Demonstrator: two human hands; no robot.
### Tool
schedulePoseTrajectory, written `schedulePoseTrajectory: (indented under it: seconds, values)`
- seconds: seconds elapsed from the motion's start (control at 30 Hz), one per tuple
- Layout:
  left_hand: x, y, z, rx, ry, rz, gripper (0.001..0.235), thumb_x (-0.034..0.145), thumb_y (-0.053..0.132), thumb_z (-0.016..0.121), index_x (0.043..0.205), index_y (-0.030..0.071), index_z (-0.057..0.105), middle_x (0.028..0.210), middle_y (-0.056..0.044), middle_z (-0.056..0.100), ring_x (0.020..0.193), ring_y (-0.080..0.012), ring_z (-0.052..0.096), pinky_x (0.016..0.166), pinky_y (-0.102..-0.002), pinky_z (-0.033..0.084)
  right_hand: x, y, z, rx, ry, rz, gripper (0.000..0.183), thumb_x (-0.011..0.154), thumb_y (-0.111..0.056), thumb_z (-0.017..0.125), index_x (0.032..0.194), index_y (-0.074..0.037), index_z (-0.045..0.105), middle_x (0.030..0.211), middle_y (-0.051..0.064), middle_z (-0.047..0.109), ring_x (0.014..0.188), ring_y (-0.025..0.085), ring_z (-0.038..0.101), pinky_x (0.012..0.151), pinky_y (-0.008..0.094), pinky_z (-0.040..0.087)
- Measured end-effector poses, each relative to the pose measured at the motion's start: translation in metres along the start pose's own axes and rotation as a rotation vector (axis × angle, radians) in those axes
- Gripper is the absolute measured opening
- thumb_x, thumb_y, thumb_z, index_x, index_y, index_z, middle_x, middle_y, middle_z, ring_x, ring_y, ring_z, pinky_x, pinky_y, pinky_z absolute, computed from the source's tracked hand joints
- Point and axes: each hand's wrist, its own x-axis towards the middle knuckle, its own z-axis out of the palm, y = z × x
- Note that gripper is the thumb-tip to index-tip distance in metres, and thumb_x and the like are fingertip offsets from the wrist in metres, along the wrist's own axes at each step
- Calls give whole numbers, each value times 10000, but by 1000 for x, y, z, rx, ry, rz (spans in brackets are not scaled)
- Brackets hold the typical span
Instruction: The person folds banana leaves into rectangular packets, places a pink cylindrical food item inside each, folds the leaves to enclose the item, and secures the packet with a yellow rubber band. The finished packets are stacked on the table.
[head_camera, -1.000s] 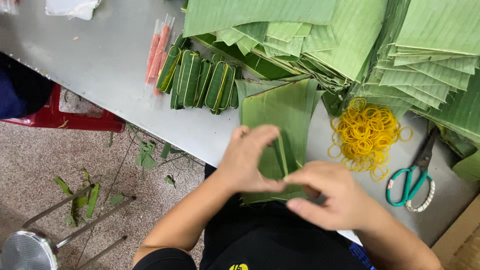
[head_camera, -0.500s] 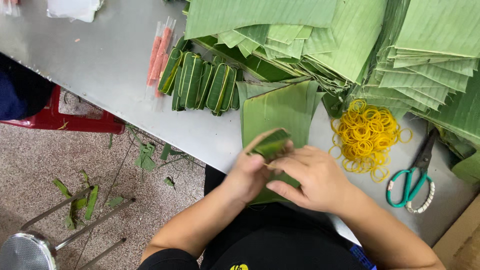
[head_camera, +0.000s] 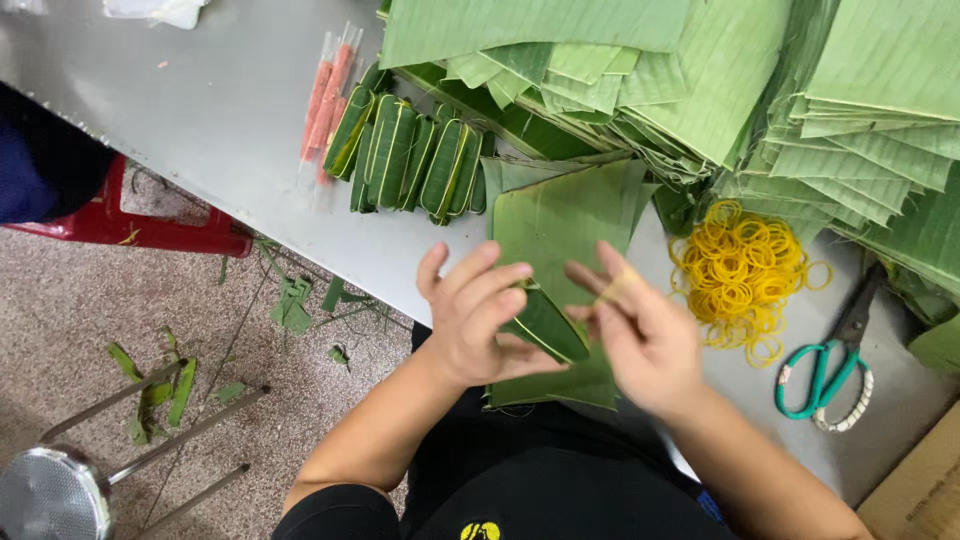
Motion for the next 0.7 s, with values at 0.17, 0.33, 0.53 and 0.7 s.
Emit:
schedulePoseTrajectory:
  seconds: [0.17,0.33,0.53,0.7]
  values:
    - [7,5,-4,-321,-134,-224,1059,702,648,881,1447,102,362,1384,-146,614,1413,-334,542,1282,-599,113,-3,18,-17,359,-356,29,615,941,-102,711,1495,38,483,1476,116,599,1309,201,622,1006,360,546]
    - [15,-3,-3,-245,-341,-269,1142,633,554,951,1488,134,320,1570,-138,536,1529,-335,460,1322,-638,100,5,15,-27,0,-315,84,564,926,-190,800,1403,71,651,1324,181,717,1204,212,652,1053,348,513]
    - [19,5,9,-612,-263,-328,1162,632,489,988,1523,135,332,1656,-179,362,1564,-389,325,1303,-558,294,-13,-2,9,246,-353,-114,754,1013,-416,656,1571,-9,355,1431,97,545,1305,183,553,1109,327,455]
    - [28,6,-6,-889,-446,-269,1093,609,457,995,1462,141,388,1570,-118,464,1543,-376,349,1269,-483,327,-18,9,2,429,-219,1,669,1006,-397,659,1475,23,433,1358,166,599,1191,222,637,1009,383,539]
